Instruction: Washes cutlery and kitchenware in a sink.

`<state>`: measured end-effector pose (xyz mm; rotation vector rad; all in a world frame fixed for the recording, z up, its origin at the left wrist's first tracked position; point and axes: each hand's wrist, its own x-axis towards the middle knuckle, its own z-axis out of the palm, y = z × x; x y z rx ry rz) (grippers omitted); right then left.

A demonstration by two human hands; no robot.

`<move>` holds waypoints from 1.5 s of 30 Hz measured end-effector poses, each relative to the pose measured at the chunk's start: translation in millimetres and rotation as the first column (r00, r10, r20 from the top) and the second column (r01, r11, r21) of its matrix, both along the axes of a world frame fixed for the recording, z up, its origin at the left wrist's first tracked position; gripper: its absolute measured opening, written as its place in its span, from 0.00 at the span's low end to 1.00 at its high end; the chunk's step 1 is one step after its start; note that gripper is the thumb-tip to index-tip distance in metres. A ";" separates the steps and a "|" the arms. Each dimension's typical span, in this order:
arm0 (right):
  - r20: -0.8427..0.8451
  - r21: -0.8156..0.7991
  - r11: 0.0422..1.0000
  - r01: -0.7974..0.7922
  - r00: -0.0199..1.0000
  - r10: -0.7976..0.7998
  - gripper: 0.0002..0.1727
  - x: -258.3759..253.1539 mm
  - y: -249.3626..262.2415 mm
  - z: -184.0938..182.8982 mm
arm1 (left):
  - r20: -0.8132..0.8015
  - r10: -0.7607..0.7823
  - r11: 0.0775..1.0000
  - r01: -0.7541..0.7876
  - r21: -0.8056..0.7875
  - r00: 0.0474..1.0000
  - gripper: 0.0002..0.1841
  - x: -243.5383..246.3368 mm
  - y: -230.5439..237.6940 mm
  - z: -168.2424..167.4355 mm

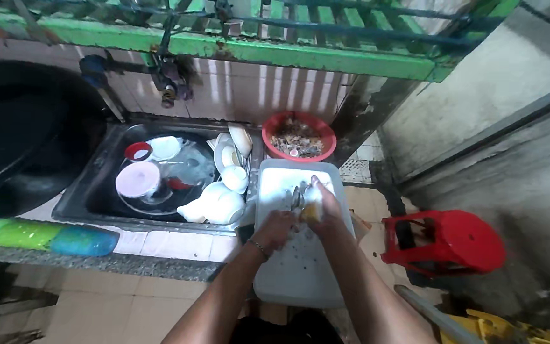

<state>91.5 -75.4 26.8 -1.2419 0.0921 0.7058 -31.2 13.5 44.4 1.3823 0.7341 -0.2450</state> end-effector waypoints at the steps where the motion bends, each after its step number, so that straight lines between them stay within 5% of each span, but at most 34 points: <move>1: 0.036 0.052 0.996 -0.076 0.997 0.074 0.17 -6.7 -3.0 -1.2 | -0.010 0.006 1.000 -0.006 -0.012 1.000 0.17 -1.0 2.7 -1.4; 3: 0.054 -0.009 0.990 -0.141 0.988 0.142 0.16 -10.5 -8.9 7.0 | -0.035 0.008 0.999 -0.009 -0.034 0.999 0.18 -3.5 4.7 -5.9; 6: 0.069 -0.190 0.982 -0.015 0.997 0.028 0.22 11.1 -9.0 13.1 | -0.037 0.008 0.999 -0.006 0.038 0.999 0.18 -7.2 -6.0 -4.3; 11: 0.150 -0.202 0.967 0.156 0.981 -0.127 0.22 6.3 4.7 10.1 | -0.037 0.019 0.978 -0.011 0.210 0.999 0.18 -3.6 -12.8 0.2; 14: 0.265 -0.260 0.965 0.045 0.964 0.026 0.18 -13.0 0.8 5.6 | -0.037 0.021 0.976 -0.012 0.219 0.999 0.18 -3.9 -14.1 0.6; 19: 0.166 -0.240 0.962 0.126 0.982 -0.087 0.26 -5.2 5.3 12.9 | 0.003 -0.031 0.976 0.030 0.214 1.000 0.18 -3.4 -25.4 0.6; 23: 0.380 -0.337 0.941 -0.028 0.911 0.163 0.17 -29.0 -1.2 11.6 | 0.050 0.005 0.952 -0.020 0.306 0.999 0.20 2.5 -15.4 7.9; 27: 0.325 -0.442 0.874 -0.202 0.872 0.366 0.12 -34.2 -13.0 21.0 | 0.064 0.027 0.851 -0.056 0.522 0.998 0.23 -5.9 -3.7 12.3; 30: 0.239 -0.537 0.736 -0.412 0.763 0.601 0.13 -47.3 -18.9 40.6 | 0.108 0.118 0.856 -0.156 0.493 0.987 0.21 2.8 12.0 15.7; 32: 0.183 -0.529 0.715 -0.457 0.762 0.622 0.13 -60.0 -14.1 43.3 | 0.105 0.152 0.852 -0.184 0.490 0.983 0.18 13.3 20.4 14.2; 36: 0.111 -0.550 0.680 -0.484 0.765 0.634 0.19 -73.8 -12.2 49.4 | -0.072 0.168 0.756 -0.082 0.650 0.983 0.20 23.5 38.5 30.3; 39: 0.383 -0.549 0.808 -0.214 0.795 0.471 0.24 -56.7 -6.8 46.6 | -0.217 0.077 0.638 0.119 0.761 0.973 0.20 19.6 33.8 41.1; 42: 0.362 -0.441 0.887 -0.139 0.877 0.317 0.26 -21.7 15.4 49.8 | -0.126 -0.062 0.470 0.141 0.871 0.990 0.19 5.5 -5.9 34.0; 43: 0.358 -0.446 0.886 -0.123 0.883 0.303 0.23 -15.7 19.5 55.1 | -0.136 -0.094 0.496 0.165 0.852 0.986 0.20 4.0 -16.9 33.9; 45: 0.394 -0.442 0.894 -0.067 0.881 0.261 0.20 -4.9 18.5 59.6 | -0.070 -0.102 0.728 0.122 0.675 0.992 0.17 4.6 -20.2 36.9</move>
